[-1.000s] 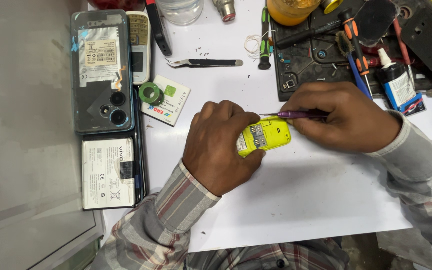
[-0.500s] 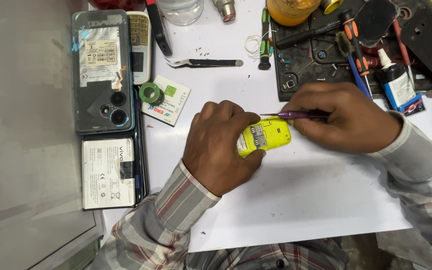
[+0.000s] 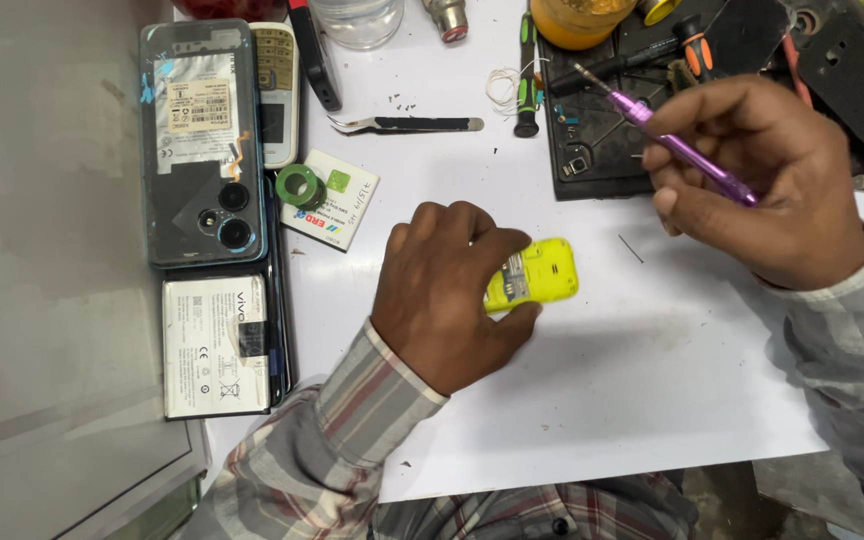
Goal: The person uses a screwdriver to remove screws from a yellow mobile phone, then uses a brush to clean the interior. They reassemble the phone with its back cover. Next, they disassemble a black mobile phone by removing the back cover and battery, then use a screwdriver to separate the front panel from the chassis.
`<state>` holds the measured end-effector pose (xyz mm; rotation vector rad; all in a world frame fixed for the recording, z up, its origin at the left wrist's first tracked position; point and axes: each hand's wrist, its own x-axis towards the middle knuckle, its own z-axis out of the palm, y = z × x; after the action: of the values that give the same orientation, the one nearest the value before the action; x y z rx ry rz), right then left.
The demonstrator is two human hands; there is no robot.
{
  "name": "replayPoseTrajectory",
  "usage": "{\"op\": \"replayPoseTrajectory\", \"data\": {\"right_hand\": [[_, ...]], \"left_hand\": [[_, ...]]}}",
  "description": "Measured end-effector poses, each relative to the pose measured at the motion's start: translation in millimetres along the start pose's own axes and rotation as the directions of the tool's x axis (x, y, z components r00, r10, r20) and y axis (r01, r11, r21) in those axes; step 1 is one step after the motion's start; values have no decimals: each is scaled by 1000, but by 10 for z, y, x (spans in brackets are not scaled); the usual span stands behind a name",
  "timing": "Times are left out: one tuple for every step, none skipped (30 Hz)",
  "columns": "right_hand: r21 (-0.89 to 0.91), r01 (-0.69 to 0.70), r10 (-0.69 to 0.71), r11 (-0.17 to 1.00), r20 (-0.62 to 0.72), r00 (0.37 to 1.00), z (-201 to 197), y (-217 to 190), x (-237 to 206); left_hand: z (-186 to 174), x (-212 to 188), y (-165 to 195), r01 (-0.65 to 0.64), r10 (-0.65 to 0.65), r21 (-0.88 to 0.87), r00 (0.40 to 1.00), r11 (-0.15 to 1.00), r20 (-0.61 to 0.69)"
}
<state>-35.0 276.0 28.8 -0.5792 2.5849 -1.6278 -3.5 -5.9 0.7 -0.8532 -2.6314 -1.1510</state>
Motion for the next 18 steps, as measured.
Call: {"op": "replayPoseTrajectory", "data": {"right_hand": [[7,6,-6,1000,12,1000,6,-23,-1],[14,11,-11,1000,23,1000,9,-53,-8],[19,17,-18,1000,32,999,15,-78,-10],[11,14,-15,1000,47,999,15,-102,-9],[5,12,-12,1000,62,998,12,-123,-8],[-1,9,-9,1000,79,997,18,-140,-10],[-31,29,-27,999,60,998,38,-147,-16],[-61,49,-47,997,42,998,71,-148,-28],[-91,69,-67,993,25,997,91,-146,-34],[-87,36,-35,996,11,999,100,-144,-37],[-84,2,-2,996,-2,1000,112,-137,-42],[-81,-32,31,996,-16,999,119,-133,-48],[-119,13,-12,993,8,1000,120,-126,-49],[-156,59,-54,986,33,998,126,-118,-51],[-192,107,-97,976,61,993,127,-111,-51],[-233,124,-111,964,70,991,131,-106,-54],[-274,141,-124,951,80,989,136,-100,-56],[-313,157,-136,936,89,987,143,-96,-60]], "left_hand": [[-11,3,-9,13,-13,-1,1000,1000,22],[-22,3,-17,27,-26,-3,999,1000,45],[-28,6,-21,37,-37,-4,997,999,68],[-29,1,-14,25,-24,-11,998,1000,53],[-29,-4,-2,13,-13,-16,999,1000,38],[-28,-11,9,3,-3,-21,1000,1000,24],[-22,-12,19,-13,14,-23,1000,1000,25],[-13,-10,28,-30,31,-23,999,999,25],[-5,-5,32,-46,47,-24,999,999,25],[0,-2,33,-32,32,-5,999,999,21],[5,1,32,-19,18,12,1000,1000,17],[8,1,31,-5,4,29,1000,1000,13],[8,2,26,2,-2,26,1000,1000,9],[2,-1,20,9,-10,23,1000,1000,5],[-1,-3,17,16,-16,21,1000,1000,-1],[-3,-5,16,3,-3,13,1000,1000,2],[-4,-5,16,-11,11,5,1000,1000,5],[-4,-6,18,-25,25,-4,1000,1000,9]]}}
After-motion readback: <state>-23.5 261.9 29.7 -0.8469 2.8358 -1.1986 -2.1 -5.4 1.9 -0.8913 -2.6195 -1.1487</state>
